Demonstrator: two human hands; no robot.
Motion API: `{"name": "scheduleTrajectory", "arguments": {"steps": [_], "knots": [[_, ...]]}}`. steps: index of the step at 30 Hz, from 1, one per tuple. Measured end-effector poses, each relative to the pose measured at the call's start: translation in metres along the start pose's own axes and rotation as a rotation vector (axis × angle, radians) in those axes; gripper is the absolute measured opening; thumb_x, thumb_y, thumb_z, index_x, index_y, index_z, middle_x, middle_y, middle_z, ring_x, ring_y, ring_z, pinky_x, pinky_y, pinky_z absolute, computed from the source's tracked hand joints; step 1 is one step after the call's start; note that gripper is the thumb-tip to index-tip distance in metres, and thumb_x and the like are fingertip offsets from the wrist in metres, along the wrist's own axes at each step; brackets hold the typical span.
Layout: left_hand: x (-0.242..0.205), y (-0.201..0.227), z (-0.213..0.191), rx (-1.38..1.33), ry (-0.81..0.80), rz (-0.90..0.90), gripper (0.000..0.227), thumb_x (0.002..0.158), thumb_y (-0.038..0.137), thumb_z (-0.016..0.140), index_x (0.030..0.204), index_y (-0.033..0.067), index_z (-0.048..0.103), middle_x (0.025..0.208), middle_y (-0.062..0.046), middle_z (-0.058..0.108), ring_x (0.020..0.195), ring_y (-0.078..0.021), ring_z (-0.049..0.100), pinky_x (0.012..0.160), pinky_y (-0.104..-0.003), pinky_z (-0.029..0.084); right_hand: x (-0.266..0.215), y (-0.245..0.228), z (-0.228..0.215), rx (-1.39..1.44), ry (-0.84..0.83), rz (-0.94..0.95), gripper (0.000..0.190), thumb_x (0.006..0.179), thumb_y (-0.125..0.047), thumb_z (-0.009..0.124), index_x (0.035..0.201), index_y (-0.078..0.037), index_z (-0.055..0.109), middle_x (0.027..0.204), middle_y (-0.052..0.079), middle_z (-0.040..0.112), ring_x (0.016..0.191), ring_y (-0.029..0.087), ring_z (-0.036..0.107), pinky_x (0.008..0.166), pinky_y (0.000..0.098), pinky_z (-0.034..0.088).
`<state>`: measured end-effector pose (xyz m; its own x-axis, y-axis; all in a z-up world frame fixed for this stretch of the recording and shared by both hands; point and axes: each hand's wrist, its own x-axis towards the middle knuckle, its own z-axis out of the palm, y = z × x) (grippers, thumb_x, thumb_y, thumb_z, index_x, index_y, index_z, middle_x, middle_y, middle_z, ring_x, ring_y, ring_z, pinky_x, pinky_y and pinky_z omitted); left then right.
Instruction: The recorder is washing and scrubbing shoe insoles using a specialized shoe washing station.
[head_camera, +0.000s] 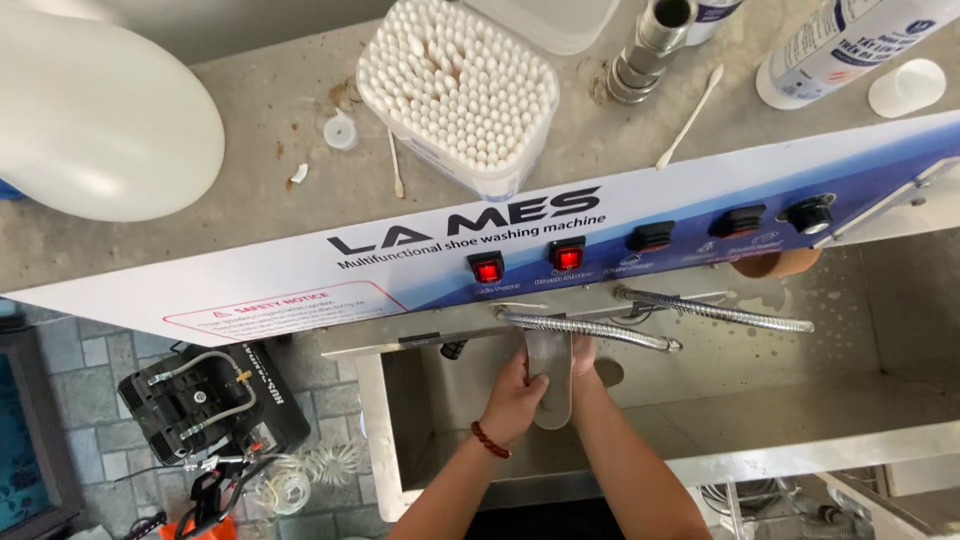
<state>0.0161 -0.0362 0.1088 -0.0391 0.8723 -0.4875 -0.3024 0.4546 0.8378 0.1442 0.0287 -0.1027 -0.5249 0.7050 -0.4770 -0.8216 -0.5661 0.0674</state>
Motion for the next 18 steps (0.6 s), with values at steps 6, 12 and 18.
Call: {"name": "scheduleTrajectory", "arguments": {"steps": [6, 12, 18], "knots": [[-0.021, -0.017, 0.005, -0.088, -0.070, 0.008, 0.055, 0.091, -0.006, 0.051, 0.145, -0.0028, 0.045, 0.132, -0.011, 0.063, 0.123, -0.0165, 0.061, 0.107, -0.031, 0.046, -0.048, 0.001, 0.077, -0.076, 0.145, -0.074, 0.054, 0.107, -0.049, 0.044, 0.135, -0.005, 0.055, 0.126, 0.013, 0.065, 0.101, 0.024, 0.067, 0.077, 0.0311, 0.063], [-0.036, -0.018, 0.006, -0.215, -0.154, -0.020, 0.055, 0.091, -0.003, 0.054, 0.145, -0.0042, 0.044, 0.134, -0.014, 0.063, 0.126, -0.0195, 0.061, 0.112, -0.034, 0.046, -0.078, -0.005, 0.106, -0.165, -0.128, 0.077, 0.046, 0.100, -0.033, 0.055, 0.126, 0.003, 0.065, 0.109, 0.018, 0.073, 0.079, 0.025, 0.069, 0.052, 0.0301, 0.056], [0.042, -0.053, -0.025, -0.434, 0.026, 0.044, 0.058, 0.080, 0.006, 0.063, 0.137, 0.0012, 0.054, 0.130, -0.010, 0.062, 0.122, -0.0220, 0.060, 0.104, -0.036, 0.049, -0.068, -0.006, 0.133, -0.658, -0.005, -0.072, 0.037, 0.079, 0.006, 0.059, 0.115, 0.007, 0.064, 0.104, 0.017, 0.071, 0.091, 0.023, 0.071, 0.088, 0.0357, 0.058]]}}
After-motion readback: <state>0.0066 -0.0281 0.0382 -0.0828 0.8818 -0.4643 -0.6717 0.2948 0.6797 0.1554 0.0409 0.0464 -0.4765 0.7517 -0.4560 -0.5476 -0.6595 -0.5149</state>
